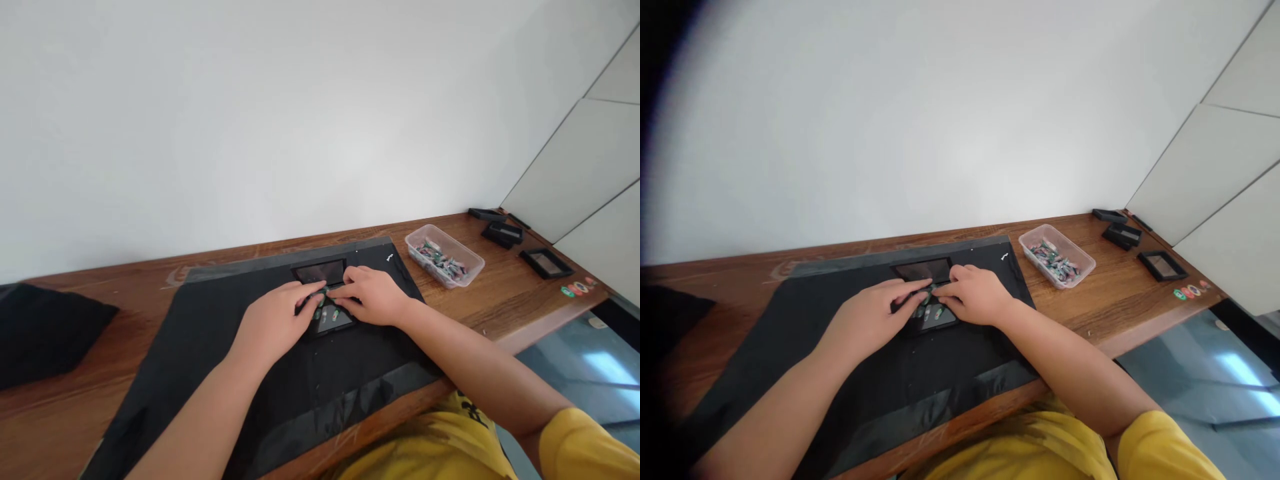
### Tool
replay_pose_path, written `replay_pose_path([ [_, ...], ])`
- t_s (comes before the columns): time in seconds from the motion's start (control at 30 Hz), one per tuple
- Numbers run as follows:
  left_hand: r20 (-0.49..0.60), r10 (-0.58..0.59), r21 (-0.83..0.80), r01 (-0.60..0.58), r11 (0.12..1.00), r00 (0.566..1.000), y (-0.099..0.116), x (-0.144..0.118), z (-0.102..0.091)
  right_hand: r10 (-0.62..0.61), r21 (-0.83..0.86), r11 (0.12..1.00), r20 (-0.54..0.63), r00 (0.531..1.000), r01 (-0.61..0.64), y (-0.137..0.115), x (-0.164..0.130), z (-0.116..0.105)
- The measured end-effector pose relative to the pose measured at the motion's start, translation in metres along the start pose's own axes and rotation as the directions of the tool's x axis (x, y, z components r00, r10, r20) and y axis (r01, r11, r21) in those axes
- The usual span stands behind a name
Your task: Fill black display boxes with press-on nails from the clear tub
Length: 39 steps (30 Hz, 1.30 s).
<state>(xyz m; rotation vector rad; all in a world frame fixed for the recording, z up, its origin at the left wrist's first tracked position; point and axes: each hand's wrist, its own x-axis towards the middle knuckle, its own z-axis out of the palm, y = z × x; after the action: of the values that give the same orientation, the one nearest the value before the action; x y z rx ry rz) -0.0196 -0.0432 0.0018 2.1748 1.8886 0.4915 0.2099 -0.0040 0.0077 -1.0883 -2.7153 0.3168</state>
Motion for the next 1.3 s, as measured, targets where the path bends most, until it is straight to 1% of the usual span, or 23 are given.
replay_pose_path([
  [0.13,0.028,0.018,0.009,-0.018,1.000,0.999,0.000,0.001,0.004,-0.006,-0.011,1.000,-0.014,1.000,0.006,0.001,0.002,0.002],
  [0.27,0.054,0.067,-0.008,-0.066,0.998,0.996,-0.004,0.005,0.007,0.014,-0.020,1.000,0.001,1.000,-0.014,-0.001,0.002,0.001],
  [0.43,0.030,0.104,-0.020,-0.103,0.994,0.994,-0.009,0.005,0.008,0.070,-0.062,0.996,0.053,0.996,-0.067,-0.008,0.001,-0.004],
  [0.57,0.018,0.144,-0.019,-0.144,0.989,0.989,-0.009,0.005,0.009,0.126,-0.066,0.990,0.051,0.991,-0.122,-0.012,0.000,-0.007],
  [0.67,0.028,0.159,0.009,-0.159,0.987,0.987,-0.007,0.005,0.008,0.137,-0.079,0.988,0.056,0.989,-0.132,-0.014,0.000,-0.008],
  [0.83,-0.023,0.174,0.042,-0.173,0.984,0.985,-0.004,0.004,0.009,0.103,-0.110,0.990,0.084,0.991,-0.094,-0.017,-0.003,-0.008],
  [1.0,-0.071,0.197,-0.040,-0.200,0.979,0.978,-0.010,0.003,0.009,0.099,-0.136,0.987,0.113,0.989,-0.083,-0.019,-0.005,-0.009],
  [1.13,-0.088,0.169,-0.131,-0.179,0.975,0.982,-0.017,0.002,-0.001,0.102,-0.125,0.988,0.106,0.989,-0.088,-0.019,-0.004,-0.012],
  [1.23,-0.120,0.111,-0.120,-0.125,0.985,0.987,-0.021,0.002,-0.013,0.104,-0.089,0.991,0.066,0.992,-0.098,-0.017,-0.003,-0.012],
  [1.3,-0.118,0.062,-0.096,-0.074,0.993,0.991,-0.022,0.000,-0.020,0.126,-0.055,0.991,0.030,0.992,-0.125,-0.016,-0.003,-0.011],
])
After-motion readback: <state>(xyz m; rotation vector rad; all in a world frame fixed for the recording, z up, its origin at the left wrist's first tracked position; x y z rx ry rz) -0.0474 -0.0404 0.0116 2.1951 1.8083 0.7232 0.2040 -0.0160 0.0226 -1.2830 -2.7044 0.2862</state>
